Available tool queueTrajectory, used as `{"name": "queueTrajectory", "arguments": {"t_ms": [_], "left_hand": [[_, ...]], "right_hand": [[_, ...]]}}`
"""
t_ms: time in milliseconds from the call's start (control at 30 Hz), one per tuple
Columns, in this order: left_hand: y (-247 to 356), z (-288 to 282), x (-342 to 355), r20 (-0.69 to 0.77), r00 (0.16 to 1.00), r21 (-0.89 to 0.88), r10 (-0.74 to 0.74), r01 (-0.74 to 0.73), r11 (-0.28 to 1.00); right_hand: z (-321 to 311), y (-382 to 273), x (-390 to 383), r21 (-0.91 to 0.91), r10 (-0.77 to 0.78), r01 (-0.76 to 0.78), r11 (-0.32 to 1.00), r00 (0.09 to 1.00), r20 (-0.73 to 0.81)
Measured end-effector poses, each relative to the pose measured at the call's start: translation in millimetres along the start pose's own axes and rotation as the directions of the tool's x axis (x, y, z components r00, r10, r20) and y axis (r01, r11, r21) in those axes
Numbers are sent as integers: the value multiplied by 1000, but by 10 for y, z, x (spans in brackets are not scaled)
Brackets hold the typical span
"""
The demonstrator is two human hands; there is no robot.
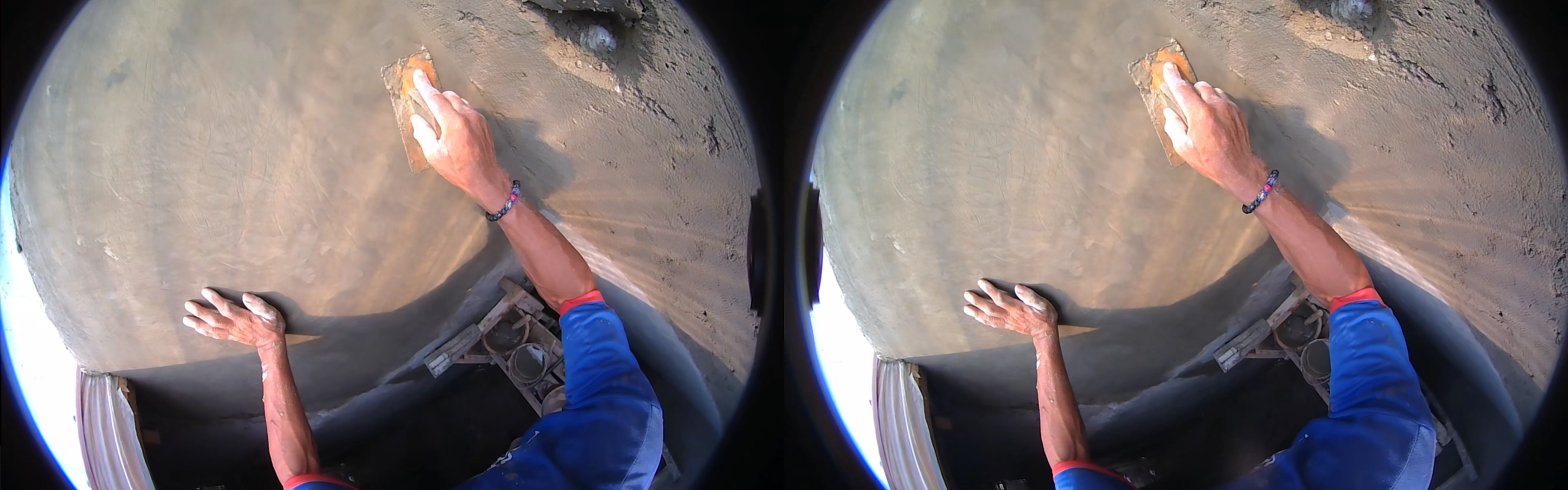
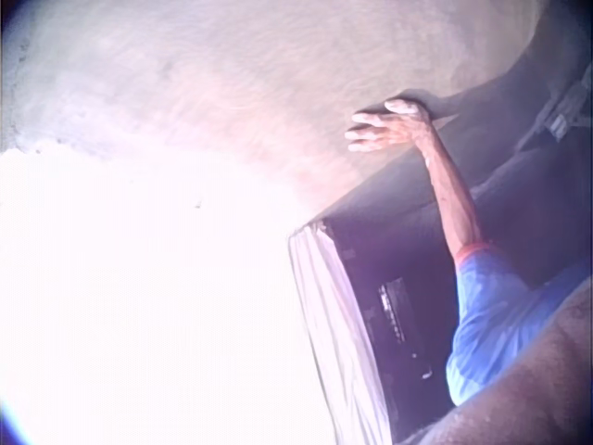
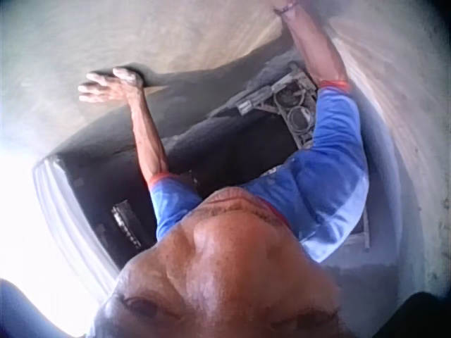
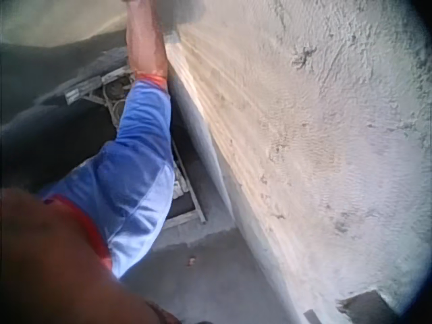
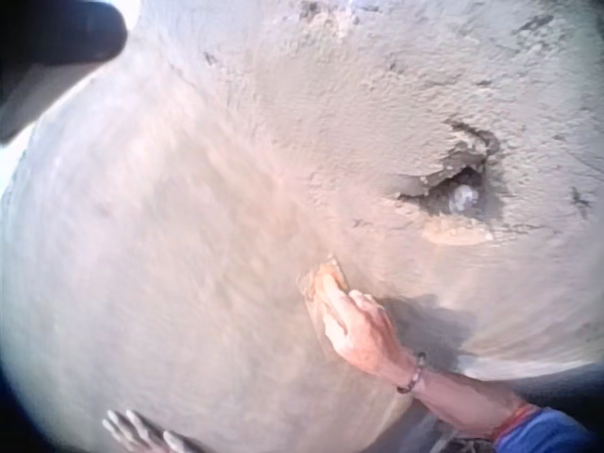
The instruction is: The person smooths wet plaster onto a vertical wall using a wooden float, repeatedly rubbing the tool in circular and sweeping motions across the surface while supporting themselves with their other hand against the wall.
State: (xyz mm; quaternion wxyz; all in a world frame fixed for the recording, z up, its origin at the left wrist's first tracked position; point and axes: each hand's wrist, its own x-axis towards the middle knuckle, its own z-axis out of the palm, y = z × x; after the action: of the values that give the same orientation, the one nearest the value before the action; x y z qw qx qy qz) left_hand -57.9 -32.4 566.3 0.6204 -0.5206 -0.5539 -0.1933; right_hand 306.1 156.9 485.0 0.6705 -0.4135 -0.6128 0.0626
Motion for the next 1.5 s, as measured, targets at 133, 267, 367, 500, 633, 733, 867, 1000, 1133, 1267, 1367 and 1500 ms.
{"name": "queueTrajectory", "arguments": {"t_ms": [133,267,367,500,633,733,867,1000,1133,1267,1367,1500], "left_hand": [[-23,-25,14,7,1000,9,13,-13,1000],[-69,-34,-8,10,1000,25,5,-5,1000],[15,-47,17,1,1000,14,6,-6,1000],[-7,-1,32,6,1000,-3,-7,7,1000],[-41,-14,-33,26,999,-3,-20,20,1000],[-52,-17,-21,31,999,9,-7,7,1000],[-8,-9,-17,15,1000,0,-11,11,1000],[-19,-26,53,0,1000,14,-9,9,1000],[-30,-4,33,-1,1000,-7,12,-12,1000],[-77,-36,-52,16,1000,8,-1,0,1000],[-66,-31,-63,15,1000,6,-8,8,1000],[-32,-48,37,1,1000,0,-2,2,1000]], "right_hand": [[91,193,-803,-37,-106,112,993,985,136],[73,382,-692,-50,-74,78,996,995,70],[-52,57,-16,-40,39,-39,998,999,-12],[-69,17,-177,1,62,-63,998,994,92],[-87,231,-429,-35,-3,9,999,985,171],[-109,133,129,-68,-20,26,997,996,82],[-62,46,182,-22,-25,25,999,1000,10],[105,148,-695,24,-59,56,998,992,113],[71,-54,-463,-119,-235,263,957,949,210],[-112,-582,780,-134,-198,202,970,979,45],[-210,-402,751,-100,-130,133,986,991,39],[-241,406,-238,-179,-21,51,982,986,165]]}}
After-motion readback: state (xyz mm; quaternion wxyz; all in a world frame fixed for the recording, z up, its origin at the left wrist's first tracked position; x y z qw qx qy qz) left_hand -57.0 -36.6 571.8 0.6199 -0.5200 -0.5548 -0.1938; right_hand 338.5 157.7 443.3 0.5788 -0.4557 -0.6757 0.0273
